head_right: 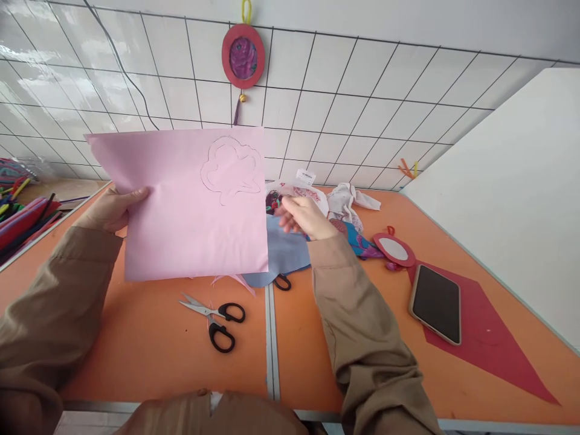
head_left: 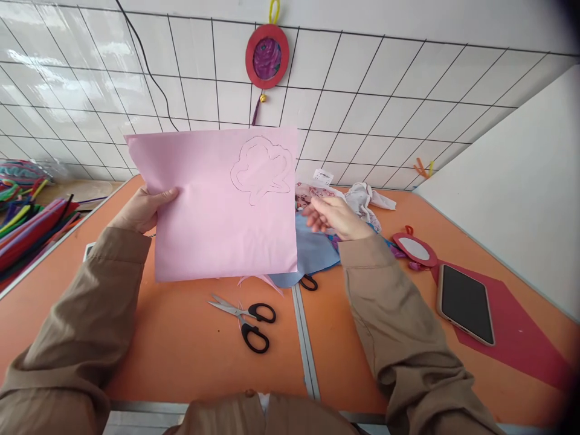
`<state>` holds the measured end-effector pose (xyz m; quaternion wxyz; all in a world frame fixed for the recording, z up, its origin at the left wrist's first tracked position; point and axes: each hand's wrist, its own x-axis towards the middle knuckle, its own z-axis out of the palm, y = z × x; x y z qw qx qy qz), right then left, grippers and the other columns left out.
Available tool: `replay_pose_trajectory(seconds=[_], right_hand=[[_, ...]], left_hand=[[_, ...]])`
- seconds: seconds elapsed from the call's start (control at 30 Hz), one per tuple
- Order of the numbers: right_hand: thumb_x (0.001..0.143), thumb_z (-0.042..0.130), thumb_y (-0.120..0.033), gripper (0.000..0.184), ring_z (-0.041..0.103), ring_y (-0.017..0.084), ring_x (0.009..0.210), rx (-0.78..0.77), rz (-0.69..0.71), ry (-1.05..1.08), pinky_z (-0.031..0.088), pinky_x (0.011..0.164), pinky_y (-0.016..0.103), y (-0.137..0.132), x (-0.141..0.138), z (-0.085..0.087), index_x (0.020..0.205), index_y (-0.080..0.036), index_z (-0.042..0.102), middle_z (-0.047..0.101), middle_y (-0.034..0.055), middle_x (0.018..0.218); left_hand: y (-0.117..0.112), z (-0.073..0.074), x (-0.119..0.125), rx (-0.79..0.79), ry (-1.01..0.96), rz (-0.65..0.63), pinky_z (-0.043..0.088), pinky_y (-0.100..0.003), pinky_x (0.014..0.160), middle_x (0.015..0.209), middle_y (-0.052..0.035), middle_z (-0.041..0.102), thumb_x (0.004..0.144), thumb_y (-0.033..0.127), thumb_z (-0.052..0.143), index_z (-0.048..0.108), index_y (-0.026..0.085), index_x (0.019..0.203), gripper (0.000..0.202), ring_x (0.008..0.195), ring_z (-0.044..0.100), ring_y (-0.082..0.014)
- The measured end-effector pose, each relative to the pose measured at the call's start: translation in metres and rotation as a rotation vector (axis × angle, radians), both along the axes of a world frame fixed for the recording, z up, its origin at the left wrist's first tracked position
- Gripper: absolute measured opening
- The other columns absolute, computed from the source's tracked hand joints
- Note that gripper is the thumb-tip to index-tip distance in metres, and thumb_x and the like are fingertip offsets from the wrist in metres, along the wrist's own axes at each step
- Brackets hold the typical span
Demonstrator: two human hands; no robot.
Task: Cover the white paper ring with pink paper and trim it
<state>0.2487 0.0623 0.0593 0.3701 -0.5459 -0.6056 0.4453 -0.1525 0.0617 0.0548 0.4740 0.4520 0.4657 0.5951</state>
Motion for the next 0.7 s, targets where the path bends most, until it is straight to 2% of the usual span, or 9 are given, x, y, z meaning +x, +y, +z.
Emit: replay_pose_trajectory(seconds=[0.03, 0.1, 0.13, 0.17, 0.23, 0.37, 0.47, 0.6, 0.7], right_hand=[[0.082, 0.063, -0.048, 0.039, 0.054, 0.012, 0.038, -0.035, 0.128, -0.178, 0.031, 0.034, 0.021, -0.007, 0.004, 0.005, 0.060, -0.016, 0.064, 0.063, 0.0039, 0.051], [0.071, 0.075, -0.035, 0.028, 0.054, 0.013, 0.037, -0.112, 0.339, -0.296, 0.033, 0.036, 0.023, -0.030, 0.002, 0.013, 0.055, -0.015, 0.064, 0.063, 0.0038, 0.050], [0.074, 0.071, -0.031, 0.022, 0.058, 0.013, 0.044, -0.136, 0.564, -0.385, 0.040, 0.042, 0.023, -0.044, -0.004, 0.015, 0.059, -0.016, 0.067, 0.065, 0.0027, 0.054], [0.080, 0.065, -0.028, 0.017, 0.064, 0.014, 0.058, -0.104, 0.782, -0.446, 0.045, 0.053, 0.023, -0.060, -0.014, 0.015, 0.069, -0.016, 0.070, 0.069, 0.0029, 0.065], [0.083, 0.063, -0.023, 0.012, 0.065, 0.015, 0.078, 0.130, 0.988, -0.573, 0.045, 0.065, 0.025, -0.089, -0.039, 0.008, 0.085, -0.016, 0.072, 0.071, 0.0047, 0.084], [0.086, 0.062, -0.021, 0.012, 0.061, 0.020, 0.085, 0.383, 0.934, -0.996, 0.030, 0.054, 0.028, -0.125, -0.084, -0.024, 0.094, -0.013, 0.067, 0.065, 0.0082, 0.096], [0.085, 0.058, -0.014, 0.007, 0.058, 0.020, 0.083, 0.474, 0.898, -1.072, 0.025, 0.052, 0.029, -0.132, -0.094, -0.044, 0.090, -0.013, 0.064, 0.062, 0.0083, 0.094], [0.085, 0.055, -0.011, 0.008, 0.056, 0.021, 0.084, 0.554, 0.780, -1.069, 0.026, 0.054, 0.030, -0.138, -0.092, -0.048, 0.089, -0.014, 0.062, 0.060, 0.0098, 0.095], [0.088, 0.057, -0.024, 0.010, 0.056, 0.021, 0.079, 0.544, 0.813, -1.048, 0.025, 0.052, 0.030, -0.146, -0.094, -0.045, 0.089, -0.014, 0.061, 0.059, 0.0091, 0.092]], left_hand=[[0.000, 0.002, -0.003, 0.010, 0.010, 0.004, 0.057, -0.044, 0.096, 0.098, -0.0075, 0.077, 0.062, 0.030, 0.089, 0.072, 0.013, 0.102, 0.046, 0.108, 0.067, -0.0330], [-0.001, 0.006, -0.008, 0.034, 0.021, 0.019, 0.057, -0.045, 0.096, 0.099, -0.0089, 0.077, 0.060, 0.030, 0.090, 0.073, 0.013, 0.101, 0.048, 0.107, 0.068, -0.0329], [-0.001, 0.007, -0.009, 0.044, 0.021, 0.029, 0.057, -0.045, 0.095, 0.102, -0.0101, 0.077, 0.059, 0.030, 0.091, 0.073, 0.013, 0.101, 0.049, 0.106, 0.068, -0.0331], [-0.001, 0.008, -0.010, 0.054, 0.018, 0.043, 0.058, -0.046, 0.094, 0.105, -0.0112, 0.076, 0.058, 0.029, 0.092, 0.074, 0.013, 0.100, 0.048, 0.106, 0.069, -0.0332], [-0.001, 0.010, -0.010, 0.067, 0.012, 0.069, 0.059, -0.046, 0.092, 0.110, -0.0129, 0.075, 0.056, 0.027, 0.092, 0.075, 0.013, 0.097, 0.046, 0.106, 0.069, -0.0332], [-0.001, 0.010, -0.009, 0.062, -0.002, 0.083, 0.060, -0.044, 0.091, 0.110, -0.0131, 0.075, 0.055, 0.026, 0.093, 0.076, 0.014, 0.095, 0.045, 0.105, 0.070, -0.0318], [-0.002, 0.011, -0.008, 0.051, 0.002, 0.081, 0.060, -0.043, 0.091, 0.107, -0.0133, 0.076, 0.054, 0.028, 0.093, 0.076, 0.014, 0.097, 0.048, 0.102, 0.071, -0.0310], [-0.003, 0.012, -0.007, 0.014, 0.031, 0.088, 0.059, -0.041, 0.092, 0.106, -0.0141, 0.076, 0.052, 0.031, 0.094, 0.077, 0.014, 0.095, 0.049, 0.105, 0.070, -0.0314], [-0.003, 0.011, -0.007, -0.014, 0.049, 0.092, 0.060, -0.039, 0.090, 0.106, -0.0146, 0.076, 0.052, 0.033, 0.094, 0.077, 0.014, 0.094, 0.050, 0.105, 0.069, -0.0312]])
